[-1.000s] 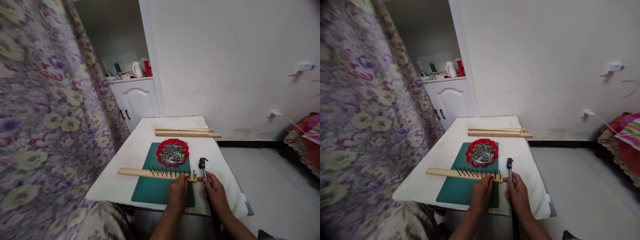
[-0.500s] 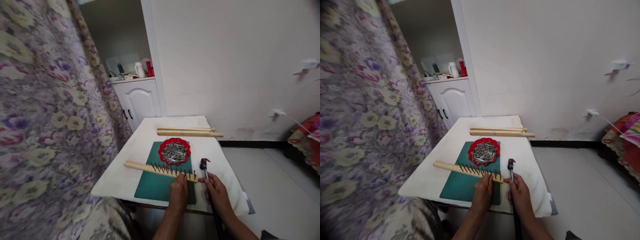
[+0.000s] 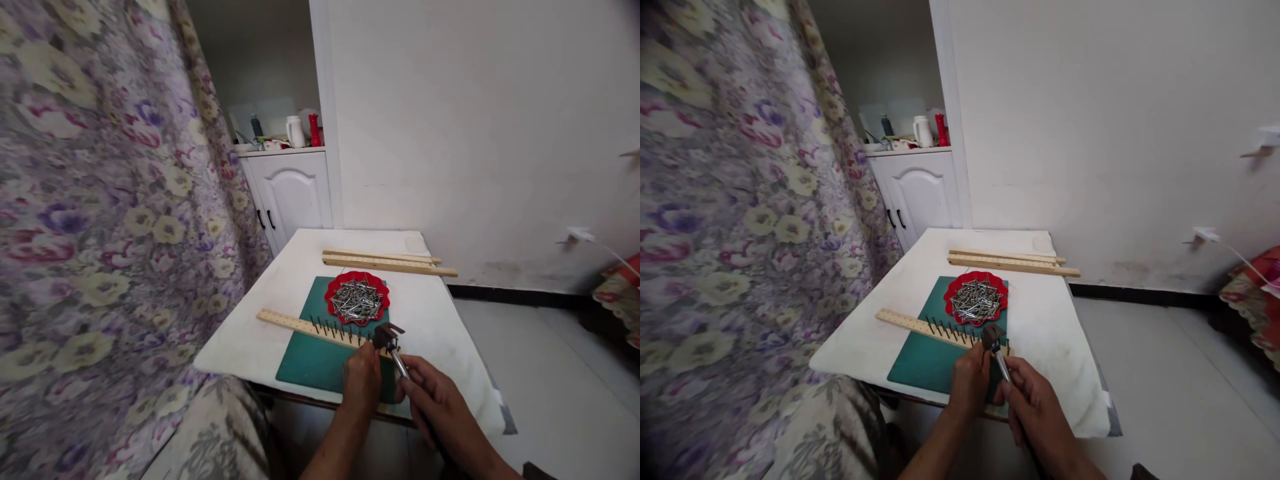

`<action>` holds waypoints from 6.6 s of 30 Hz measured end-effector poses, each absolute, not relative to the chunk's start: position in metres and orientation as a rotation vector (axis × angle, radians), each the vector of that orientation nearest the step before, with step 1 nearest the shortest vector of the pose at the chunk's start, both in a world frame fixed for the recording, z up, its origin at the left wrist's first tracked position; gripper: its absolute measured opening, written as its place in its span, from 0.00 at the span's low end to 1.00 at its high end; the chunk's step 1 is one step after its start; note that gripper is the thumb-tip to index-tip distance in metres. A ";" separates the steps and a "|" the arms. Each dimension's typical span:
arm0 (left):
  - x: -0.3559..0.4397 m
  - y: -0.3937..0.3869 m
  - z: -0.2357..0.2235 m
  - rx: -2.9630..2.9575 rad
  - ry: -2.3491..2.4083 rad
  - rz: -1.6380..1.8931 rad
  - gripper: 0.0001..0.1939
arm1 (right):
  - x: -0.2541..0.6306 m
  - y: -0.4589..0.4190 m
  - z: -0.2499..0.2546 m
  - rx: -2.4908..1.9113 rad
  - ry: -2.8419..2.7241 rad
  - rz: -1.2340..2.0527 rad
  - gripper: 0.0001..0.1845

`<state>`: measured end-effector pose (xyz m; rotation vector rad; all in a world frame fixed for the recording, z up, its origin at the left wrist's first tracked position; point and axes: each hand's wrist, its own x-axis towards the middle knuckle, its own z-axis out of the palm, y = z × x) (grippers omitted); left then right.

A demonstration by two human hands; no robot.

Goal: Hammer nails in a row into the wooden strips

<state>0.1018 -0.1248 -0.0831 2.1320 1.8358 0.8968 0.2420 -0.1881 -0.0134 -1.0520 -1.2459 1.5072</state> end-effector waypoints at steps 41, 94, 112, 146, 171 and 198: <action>-0.070 -0.105 -0.059 2.437 1.906 0.892 0.21 | 0.269 -0.160 -0.003 -0.992 -1.061 1.274 0.17; -0.016 0.018 0.013 2.477 1.445 0.560 0.09 | 0.248 -0.120 0.006 -0.957 -0.911 1.211 0.18; 0.026 0.061 -0.009 2.378 1.954 0.233 0.07 | 0.243 -0.110 0.004 -0.973 -0.909 1.278 0.16; 0.079 -0.125 0.001 1.176 0.900 1.324 0.09 | 0.212 -0.119 -0.006 -0.698 -0.942 1.425 0.24; -0.023 -0.128 -0.059 1.760 1.595 1.304 0.11 | 0.191 -0.139 -0.009 -0.984 -1.183 1.332 0.21; -0.022 -0.128 -0.060 1.822 1.551 1.289 0.07 | 0.155 -0.160 -0.008 -0.888 -1.359 1.716 0.16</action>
